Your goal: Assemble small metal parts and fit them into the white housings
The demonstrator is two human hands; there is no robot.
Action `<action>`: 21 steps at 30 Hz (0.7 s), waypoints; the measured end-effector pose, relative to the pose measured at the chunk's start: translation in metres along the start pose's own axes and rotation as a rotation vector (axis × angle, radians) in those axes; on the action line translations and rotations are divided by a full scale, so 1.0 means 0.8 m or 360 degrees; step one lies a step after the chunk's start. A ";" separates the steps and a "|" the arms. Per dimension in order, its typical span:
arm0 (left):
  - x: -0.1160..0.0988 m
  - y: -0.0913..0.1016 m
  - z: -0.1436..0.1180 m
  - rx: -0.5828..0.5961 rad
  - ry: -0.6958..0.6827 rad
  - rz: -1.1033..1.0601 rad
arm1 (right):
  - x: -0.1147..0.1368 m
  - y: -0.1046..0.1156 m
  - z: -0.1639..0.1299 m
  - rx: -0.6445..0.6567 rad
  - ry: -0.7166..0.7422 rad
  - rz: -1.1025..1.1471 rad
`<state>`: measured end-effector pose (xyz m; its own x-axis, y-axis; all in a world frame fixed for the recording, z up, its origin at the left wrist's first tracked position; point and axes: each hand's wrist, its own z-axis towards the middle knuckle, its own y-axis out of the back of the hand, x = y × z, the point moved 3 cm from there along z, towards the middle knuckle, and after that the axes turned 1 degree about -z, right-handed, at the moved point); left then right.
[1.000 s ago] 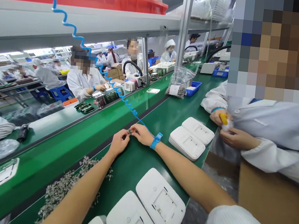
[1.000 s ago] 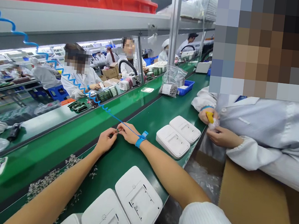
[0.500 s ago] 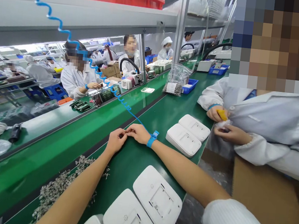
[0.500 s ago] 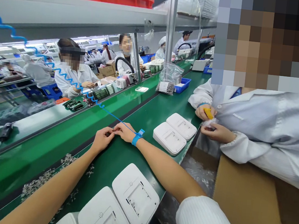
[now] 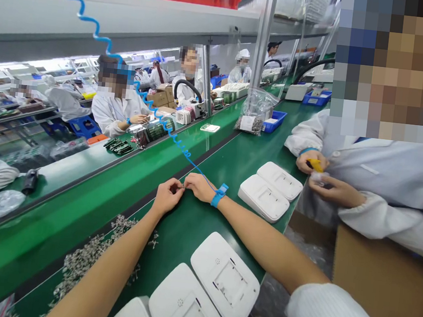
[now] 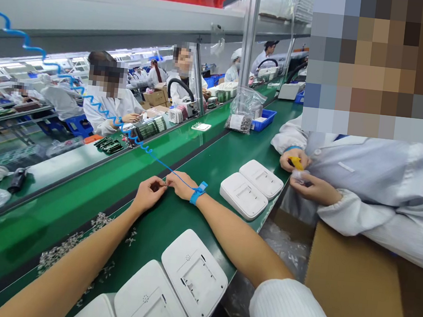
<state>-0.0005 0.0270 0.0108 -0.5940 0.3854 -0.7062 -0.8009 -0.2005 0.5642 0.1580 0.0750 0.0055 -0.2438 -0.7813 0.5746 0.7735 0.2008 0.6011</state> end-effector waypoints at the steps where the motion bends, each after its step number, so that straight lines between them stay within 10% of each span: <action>1: 0.001 0.000 0.000 0.0014 0.0030 -0.0037 | -0.001 0.000 0.000 0.0006 0.0000 0.0031; 21: 0.002 0.002 0.000 -0.0058 0.0080 -0.0020 | 0.014 -0.005 0.031 0.0010 -0.0429 -0.0224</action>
<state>-0.0029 0.0273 0.0103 -0.5861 0.3426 -0.7342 -0.8101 -0.2287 0.5399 0.1377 0.0801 0.0236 -0.4955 -0.6167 0.6117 0.7177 0.1061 0.6883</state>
